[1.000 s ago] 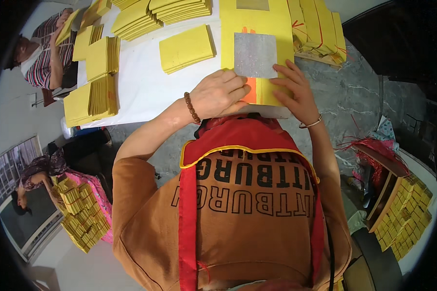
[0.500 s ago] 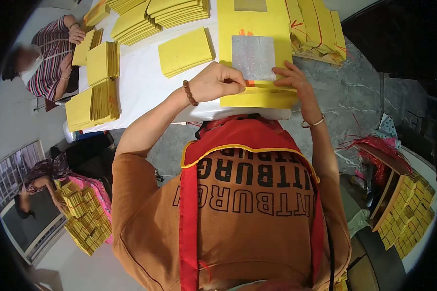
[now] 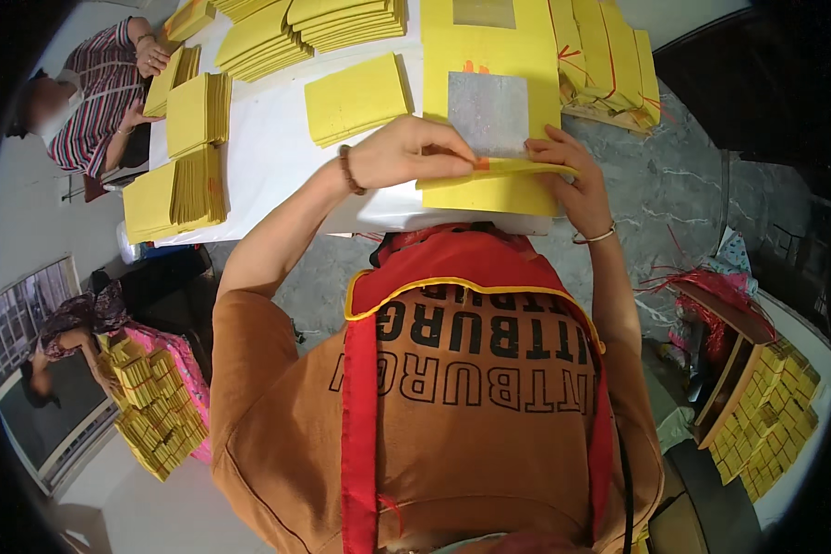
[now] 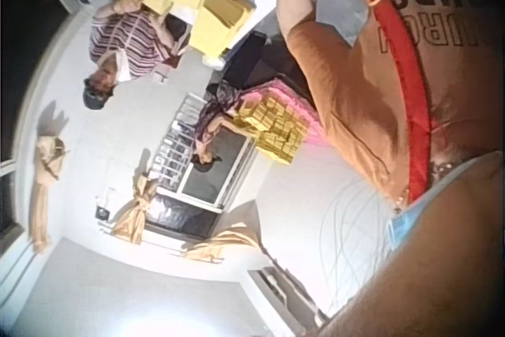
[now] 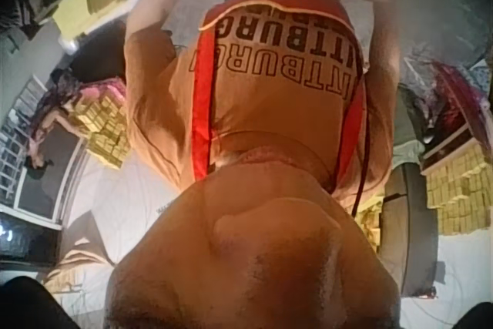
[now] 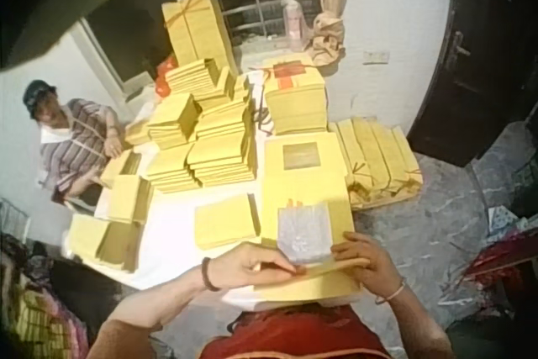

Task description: Sorting and stacking bundles of yellow paper sheets with silver foil inserts.

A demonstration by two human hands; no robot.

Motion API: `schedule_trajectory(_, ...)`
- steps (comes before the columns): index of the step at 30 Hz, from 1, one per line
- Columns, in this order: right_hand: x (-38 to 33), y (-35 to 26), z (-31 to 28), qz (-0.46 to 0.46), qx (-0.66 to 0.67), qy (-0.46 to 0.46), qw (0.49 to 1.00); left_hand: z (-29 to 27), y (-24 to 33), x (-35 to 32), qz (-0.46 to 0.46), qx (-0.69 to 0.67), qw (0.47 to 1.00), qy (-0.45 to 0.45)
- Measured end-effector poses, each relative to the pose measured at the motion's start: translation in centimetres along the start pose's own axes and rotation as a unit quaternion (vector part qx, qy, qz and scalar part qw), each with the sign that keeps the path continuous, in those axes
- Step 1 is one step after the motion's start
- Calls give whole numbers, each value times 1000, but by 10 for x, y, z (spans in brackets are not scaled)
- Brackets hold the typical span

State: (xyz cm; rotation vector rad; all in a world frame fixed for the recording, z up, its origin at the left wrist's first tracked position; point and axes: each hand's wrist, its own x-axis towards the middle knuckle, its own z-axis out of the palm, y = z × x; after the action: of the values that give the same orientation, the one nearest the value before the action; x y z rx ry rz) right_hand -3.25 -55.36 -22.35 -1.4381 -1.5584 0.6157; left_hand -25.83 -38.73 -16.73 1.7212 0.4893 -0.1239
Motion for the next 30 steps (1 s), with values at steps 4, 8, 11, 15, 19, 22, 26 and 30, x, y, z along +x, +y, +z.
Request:
schedule_trajectory(4,-3,-1,12,132,118,91,980,-13,-7,-5,237,180,950,90)
schedule_trajectory(8,2,3,6,227,186,74,953,-13,-17,3,236,290,914,159)
schedule_trajectory(11,4,1,6,193,126,70,970,-8,5,-2,212,204,944,149)
schedule_trajectory(15,5,-2,4,130,66,69,987,3,14,-3,157,116,970,145)
schedule_trajectory(19,8,-5,2,87,24,50,995,-1,8,-1,94,42,990,92)
schedule_trajectory(22,10,-8,1,64,8,38,997,0,2,-1,33,-3,997,67)
schedule_trajectory(26,10,-6,1,65,15,34,997,-2,0,-2,53,-8,996,64)
schedule_trajectory(30,7,-2,-3,39,16,11,999,-3,-1,-2,45,24,998,25)
